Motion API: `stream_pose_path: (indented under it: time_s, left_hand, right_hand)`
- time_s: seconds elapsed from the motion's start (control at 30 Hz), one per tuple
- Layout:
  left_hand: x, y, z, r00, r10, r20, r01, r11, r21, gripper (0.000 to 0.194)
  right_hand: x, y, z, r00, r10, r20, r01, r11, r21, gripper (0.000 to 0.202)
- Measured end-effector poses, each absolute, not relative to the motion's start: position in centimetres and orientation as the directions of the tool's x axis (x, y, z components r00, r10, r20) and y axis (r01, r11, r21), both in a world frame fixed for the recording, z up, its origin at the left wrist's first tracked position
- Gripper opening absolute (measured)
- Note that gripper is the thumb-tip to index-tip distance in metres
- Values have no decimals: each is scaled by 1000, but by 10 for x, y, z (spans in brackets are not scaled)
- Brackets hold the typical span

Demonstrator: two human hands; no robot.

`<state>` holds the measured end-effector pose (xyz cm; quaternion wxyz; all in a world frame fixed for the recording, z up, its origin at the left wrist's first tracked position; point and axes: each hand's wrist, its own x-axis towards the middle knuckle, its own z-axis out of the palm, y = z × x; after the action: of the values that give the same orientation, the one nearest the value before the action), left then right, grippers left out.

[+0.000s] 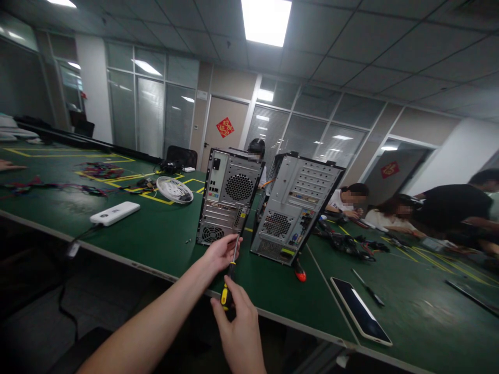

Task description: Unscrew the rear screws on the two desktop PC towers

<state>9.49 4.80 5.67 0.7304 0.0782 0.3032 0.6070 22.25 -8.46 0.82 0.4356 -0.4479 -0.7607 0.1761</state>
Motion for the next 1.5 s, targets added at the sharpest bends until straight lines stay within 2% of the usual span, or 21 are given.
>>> stream_pose_path:
  time_s: [0.57, 0.83, 1.5]
  left_hand:
    - [105, 47, 63, -21, 913, -407, -839, 205, 504, 20]
    - [108, 52, 57, -47, 923, -383, -850, 164, 501, 15]
    - [110, 55, 56, -64, 923, -379, -851, 147, 503, 19]
  right_hand:
    - [224, -80, 7, -225, 824, 519, 513, 553, -656, 43]
    - [225, -77, 2, -228, 815, 533, 515, 566, -644, 45]
    - [226, -74, 2, -215, 826, 521, 472, 555, -685, 48]
